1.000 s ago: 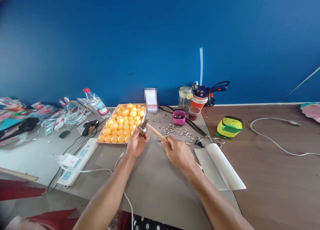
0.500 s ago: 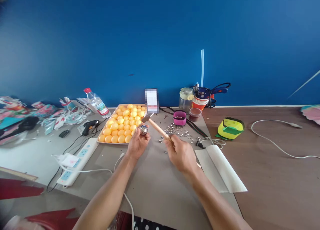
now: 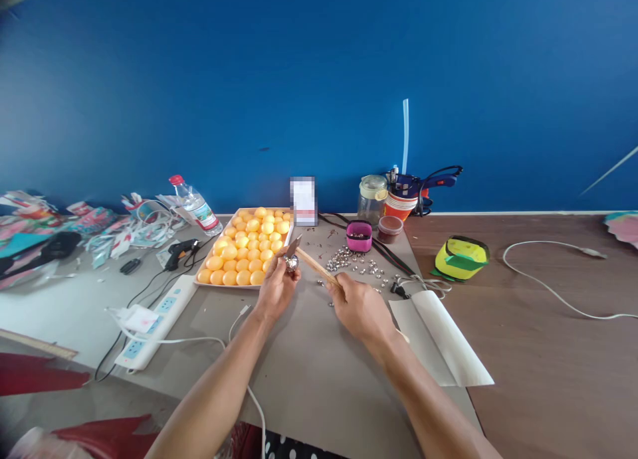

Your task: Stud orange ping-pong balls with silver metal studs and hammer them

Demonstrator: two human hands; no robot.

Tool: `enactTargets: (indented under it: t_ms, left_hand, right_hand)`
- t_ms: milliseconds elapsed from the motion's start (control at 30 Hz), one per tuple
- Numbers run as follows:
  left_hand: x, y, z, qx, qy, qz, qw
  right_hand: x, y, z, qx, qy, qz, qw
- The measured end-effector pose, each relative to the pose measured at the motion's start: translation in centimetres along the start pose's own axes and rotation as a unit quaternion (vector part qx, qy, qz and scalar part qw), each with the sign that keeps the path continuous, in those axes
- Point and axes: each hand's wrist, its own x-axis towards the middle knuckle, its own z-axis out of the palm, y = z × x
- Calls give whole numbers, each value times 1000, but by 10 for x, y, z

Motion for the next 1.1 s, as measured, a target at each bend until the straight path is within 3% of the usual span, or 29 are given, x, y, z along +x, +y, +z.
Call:
enactTargets:
  t_ms: [200,367,500,567,700,833,967,1100]
  left_hand:
    - [-1,3,3,0,-9,6,1000]
    - [0,1,3,-12,12,2,1000]
    - [-1,1,3,-25,-26,1,999]
    - [-1,2,4,-24,-16,2,1000]
    - [-2,2,5,-51,4,-53,997]
    - [-2,7,4,-75,-44,-75,993]
    - [0,11,-1,-96,-20,-104,990]
    - [1,11,-2,-96,-21,-127,987]
  right_hand:
    - [0,1,-1,54,44,-2,998]
    - [-2,-4,0,-9,-8,-6,1000]
    - [-3,-3,-1,36,34,-30,998]
    - [-2,-2,1,45,32,-35,998]
    - [0,0,5,0,-9,-11,1000]
    - [2,4,3,55,39,-3,998]
    - [3,8,1,101,81,0,992]
    - [3,7,2,102,80,4,992]
